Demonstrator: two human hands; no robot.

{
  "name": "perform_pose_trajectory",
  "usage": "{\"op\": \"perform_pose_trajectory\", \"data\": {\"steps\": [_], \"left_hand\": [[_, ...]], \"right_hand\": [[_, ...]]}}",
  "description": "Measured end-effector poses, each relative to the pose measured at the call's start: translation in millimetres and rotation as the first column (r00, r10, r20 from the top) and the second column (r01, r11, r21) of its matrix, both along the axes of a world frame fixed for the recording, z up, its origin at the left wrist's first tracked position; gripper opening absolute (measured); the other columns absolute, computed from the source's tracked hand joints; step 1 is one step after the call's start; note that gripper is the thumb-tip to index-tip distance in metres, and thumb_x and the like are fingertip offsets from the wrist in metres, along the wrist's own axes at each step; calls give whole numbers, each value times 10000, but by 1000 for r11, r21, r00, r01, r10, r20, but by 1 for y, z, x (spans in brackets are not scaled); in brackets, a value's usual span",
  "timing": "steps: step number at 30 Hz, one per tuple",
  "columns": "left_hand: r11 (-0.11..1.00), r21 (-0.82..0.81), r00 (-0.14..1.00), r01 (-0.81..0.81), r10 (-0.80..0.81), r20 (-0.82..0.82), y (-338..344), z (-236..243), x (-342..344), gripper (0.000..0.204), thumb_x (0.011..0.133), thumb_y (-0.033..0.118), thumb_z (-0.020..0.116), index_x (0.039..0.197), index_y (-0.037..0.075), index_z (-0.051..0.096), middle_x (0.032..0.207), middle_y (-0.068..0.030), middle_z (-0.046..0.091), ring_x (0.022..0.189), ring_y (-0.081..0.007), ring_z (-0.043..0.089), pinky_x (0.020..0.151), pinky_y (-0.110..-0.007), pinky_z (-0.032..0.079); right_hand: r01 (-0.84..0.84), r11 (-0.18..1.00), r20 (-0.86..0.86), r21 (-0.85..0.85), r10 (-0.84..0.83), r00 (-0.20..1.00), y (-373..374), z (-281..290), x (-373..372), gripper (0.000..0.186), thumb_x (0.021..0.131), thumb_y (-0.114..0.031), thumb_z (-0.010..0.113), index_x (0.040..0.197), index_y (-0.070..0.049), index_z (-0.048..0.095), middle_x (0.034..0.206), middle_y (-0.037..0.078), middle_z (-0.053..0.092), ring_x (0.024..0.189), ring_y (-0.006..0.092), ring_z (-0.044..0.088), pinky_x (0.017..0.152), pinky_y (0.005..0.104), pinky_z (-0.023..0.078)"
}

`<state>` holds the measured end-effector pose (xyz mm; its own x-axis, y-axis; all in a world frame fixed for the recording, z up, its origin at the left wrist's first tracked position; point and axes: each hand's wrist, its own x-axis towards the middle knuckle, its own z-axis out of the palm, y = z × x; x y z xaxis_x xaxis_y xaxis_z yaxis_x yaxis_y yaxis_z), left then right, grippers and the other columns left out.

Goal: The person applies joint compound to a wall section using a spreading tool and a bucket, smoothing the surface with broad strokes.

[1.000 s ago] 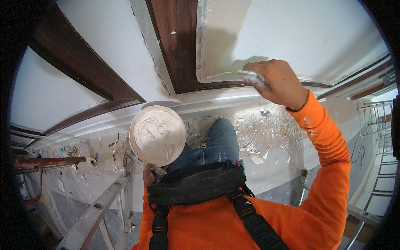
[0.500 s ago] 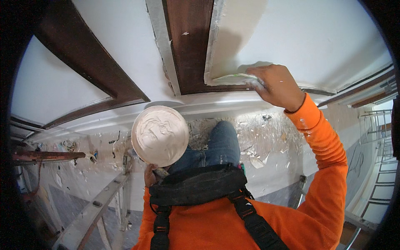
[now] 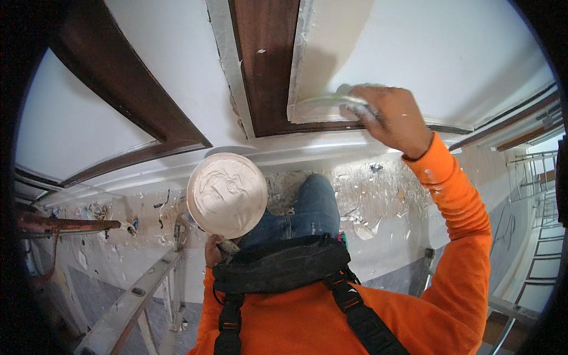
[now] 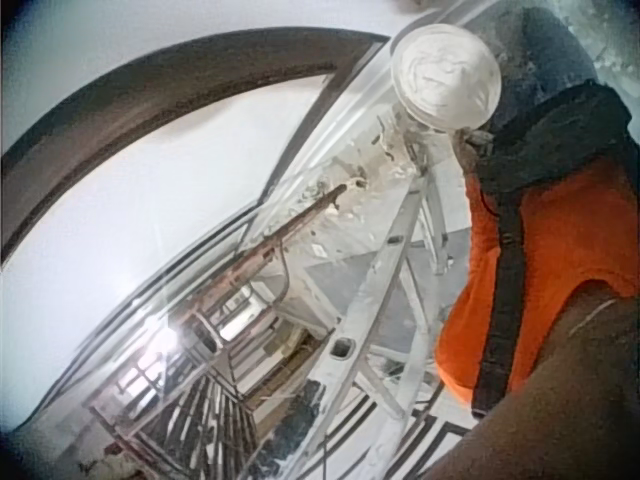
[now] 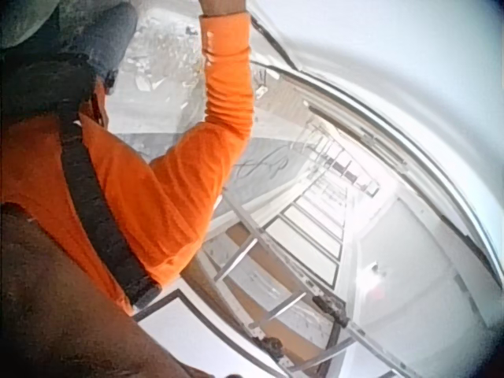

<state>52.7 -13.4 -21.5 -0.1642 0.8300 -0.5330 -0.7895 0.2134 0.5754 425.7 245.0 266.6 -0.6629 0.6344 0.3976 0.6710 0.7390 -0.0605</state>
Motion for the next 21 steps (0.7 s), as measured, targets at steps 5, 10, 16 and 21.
{"op": "perform_pose_trajectory", "data": {"steps": [5,10,16,21], "left_hand": [[999,-52,995,-14,9,-96,-8,-5,-6,653,819,119,582,1425,-19,383,1382,-213,499,1233,-398,543,1032,-574,494],[1000,-27,1000,-4,4,-25,-9,-19,-10,628,832,115,570,1419,-16,388,1384,-217,496,1236,-404,539,1030,-591,492],[999,-2,991,-52,52,120,-4,-28,-9,599,837,107,558,1400,-30,405,1366,-224,506,1216,-413,552,1013,-597,507],[993,-84,997,-78,76,-30,-7,-15,-7,577,825,121,581,1361,-33,435,1345,-210,522,1193,-393,572,1003,-592,519]], "right_hand": [[73,992,38,-106,-69,997,-17,30,2,235,908,-218,636,1096,-81,668,892,166,698,796,377,672,688,459,529],[48,994,183,-94,-31,983,-13,-11,7,321,822,-134,680,1138,-82,651,935,151,708,814,361,679,709,454,543],[-25,999,131,43,20,991,-6,-22,-2,294,828,-111,675,1119,-77,646,975,143,719,817,354,682,743,434,541],[29,999,11,42,-29,1000,-13,1,-1,296,846,-125,647,1141,-94,647,973,121,712,823,336,681,728,438,543]]}}
